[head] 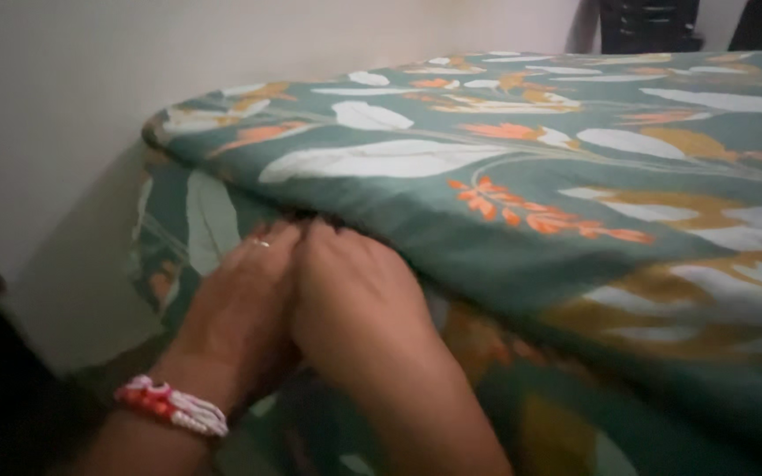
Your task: The person tucks the edges of a green floral bedsheet under the mattress of a bed and smoothes the fabric along the sides and corners.
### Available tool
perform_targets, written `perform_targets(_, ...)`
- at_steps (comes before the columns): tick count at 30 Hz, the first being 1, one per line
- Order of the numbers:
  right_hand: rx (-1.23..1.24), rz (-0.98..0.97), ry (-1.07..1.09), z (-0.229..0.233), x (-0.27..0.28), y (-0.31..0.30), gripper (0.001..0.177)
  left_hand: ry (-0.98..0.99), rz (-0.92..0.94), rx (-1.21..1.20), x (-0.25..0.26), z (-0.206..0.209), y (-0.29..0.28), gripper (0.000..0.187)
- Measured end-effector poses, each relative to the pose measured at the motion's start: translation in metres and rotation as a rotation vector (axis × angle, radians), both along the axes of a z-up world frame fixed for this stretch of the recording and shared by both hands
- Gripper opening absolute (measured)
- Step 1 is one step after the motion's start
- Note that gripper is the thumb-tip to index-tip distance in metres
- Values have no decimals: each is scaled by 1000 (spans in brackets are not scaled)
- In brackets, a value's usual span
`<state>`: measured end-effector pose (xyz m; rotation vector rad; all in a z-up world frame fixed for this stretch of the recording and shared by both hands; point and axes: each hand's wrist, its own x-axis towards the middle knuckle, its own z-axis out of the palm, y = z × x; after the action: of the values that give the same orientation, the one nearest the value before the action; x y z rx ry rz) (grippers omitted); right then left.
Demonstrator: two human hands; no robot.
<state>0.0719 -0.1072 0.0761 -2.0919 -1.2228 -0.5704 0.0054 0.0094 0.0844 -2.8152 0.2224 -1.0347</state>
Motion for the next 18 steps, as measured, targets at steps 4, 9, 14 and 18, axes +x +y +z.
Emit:
perform_targets(4, 91, -22, -8, -1, -4, 1, 27, 295, 281, -263, -2, 14, 0, 41)
perform_targets(9, 54, -71, 65, 5, -10, 6, 48, 48, -227, -534, 7, 6, 27, 39)
perform_targets(14, -75, -156, 194, 17, -20, 4, 44, 55, -308, -716, 25, -7, 49, 48)
perform_targets(18, -135, -177, 137, 20, -24, 5, 41, -39, -260, -479, 33, -7, 61, 41)
